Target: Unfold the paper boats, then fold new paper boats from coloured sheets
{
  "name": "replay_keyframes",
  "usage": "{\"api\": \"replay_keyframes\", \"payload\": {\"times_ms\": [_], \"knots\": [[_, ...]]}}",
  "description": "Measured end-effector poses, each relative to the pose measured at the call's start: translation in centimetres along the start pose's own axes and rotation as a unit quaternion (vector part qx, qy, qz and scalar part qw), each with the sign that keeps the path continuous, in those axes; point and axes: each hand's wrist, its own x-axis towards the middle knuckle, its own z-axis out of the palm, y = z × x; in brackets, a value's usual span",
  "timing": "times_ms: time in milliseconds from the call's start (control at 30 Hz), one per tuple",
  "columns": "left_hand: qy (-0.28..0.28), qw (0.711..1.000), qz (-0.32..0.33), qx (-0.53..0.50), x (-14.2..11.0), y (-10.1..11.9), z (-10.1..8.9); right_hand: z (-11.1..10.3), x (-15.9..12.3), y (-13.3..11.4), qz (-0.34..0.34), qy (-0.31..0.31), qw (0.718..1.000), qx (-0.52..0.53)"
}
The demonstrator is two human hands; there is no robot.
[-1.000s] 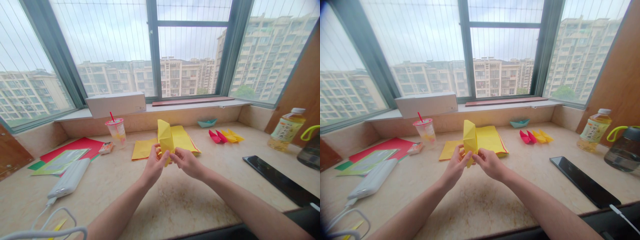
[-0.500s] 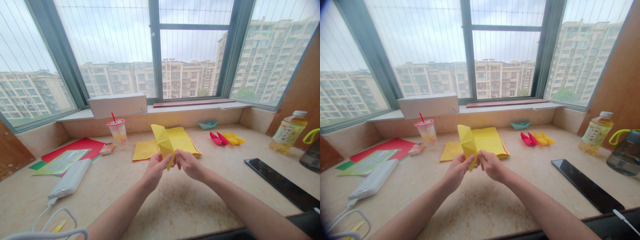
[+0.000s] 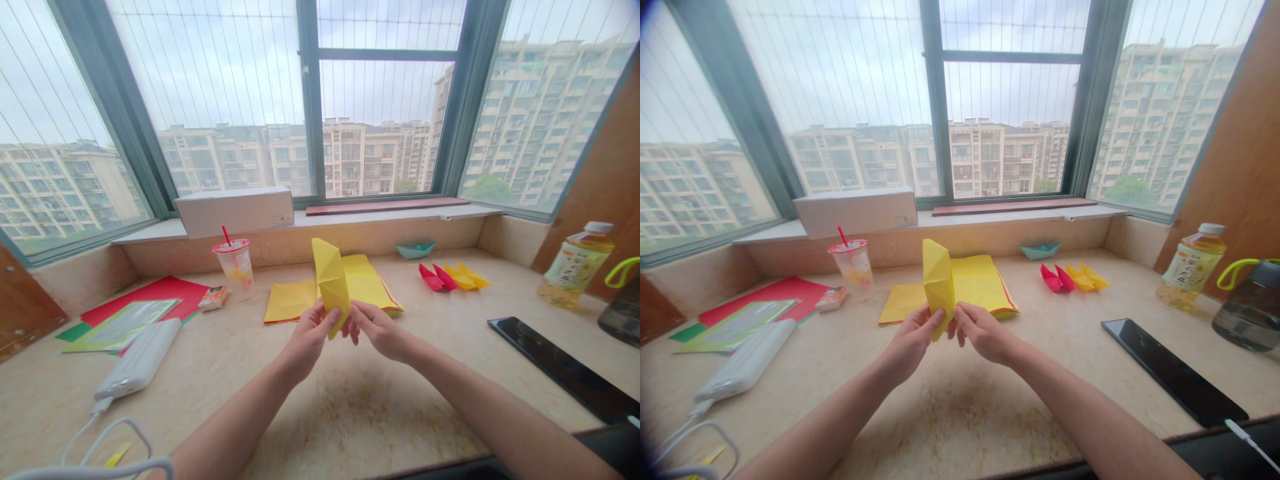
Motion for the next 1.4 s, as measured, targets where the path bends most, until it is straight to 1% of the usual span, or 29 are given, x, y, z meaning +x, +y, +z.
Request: {"api": "replay_keyframes", "payload": {"times_ms": [100, 133, 200, 300, 367, 433, 500, 567, 633, 800, 1033, 1200, 1300, 1400], "knots": [[-0.007, 0.997, 0.018, 0.073, 0.2, -0.1, -0.3, 0.0, 0.1, 0.8, 0.001, 0.009, 1.0, -0.029], [-0.008, 0.997, 0.024, 0.08, 0.3, -0.2, -0.3, -0.1, 0.1, 1.1, 0.003, 0.012, 0.999, -0.041], [0.0, 0.998, 0.033, 0.049, 0.4, -0.6, -0.1, -0.1, 0.2, 1.3, 0.006, 0.024, 0.998, -0.054], [0.038, 0.998, 0.041, -0.028, 0.4, -1.0, 0.2, 0.0, 0.3, 1.3, -0.005, 0.056, 0.997, -0.061], [0.064, 0.997, 0.038, -0.026, 0.3, -1.0, 0.2, 0.2, 0.3, 1.1, -0.015, 0.083, 0.993, -0.078], [0.068, 0.997, 0.02, 0.017, 0.2, -0.9, 0.2, 0.4, 0.3, 0.8, -0.022, 0.104, 0.99, -0.088], [0.047, 0.996, -0.017, 0.071, 0.1, -0.7, 0.1, 0.5, 0.2, 0.6, -0.016, 0.106, 0.992, -0.07], [0.022, 0.992, -0.057, 0.112, -0.1, -0.6, 0.0, 0.4, 0.3, 0.5, 0.001, 0.094, 0.995, -0.038], [0.01, 0.988, -0.075, 0.135, -0.2, -0.6, -0.1, 0.3, 0.3, 0.6, 0.015, 0.091, 0.996, -0.004], [-0.038, 0.981, -0.078, 0.172, -0.4, -0.4, -0.4, 0.1, 0.4, 0.5, 0.023, 0.119, 0.992, 0.045], [-0.061, 0.97, -0.082, 0.221, -0.3, 0.3, -0.7, -0.4, 0.4, -0.1, 0.008, 0.122, 0.988, 0.094], [-0.104, 0.959, -0.078, 0.253, -0.4, 0.9, -0.5, -0.6, 0.3, -0.2, 0.02, 0.128, 0.986, 0.109], [-0.091, 0.959, -0.08, 0.255, -0.4, 1.1, -0.8, -1.0, 0.5, -0.5, 0.009, 0.131, 0.983, 0.128], [-0.075, 0.962, -0.085, 0.248, -0.2, 1.0, -1.3, -1.7, 0.8, -0.8, -0.015, 0.179, 0.975, 0.131]]}}
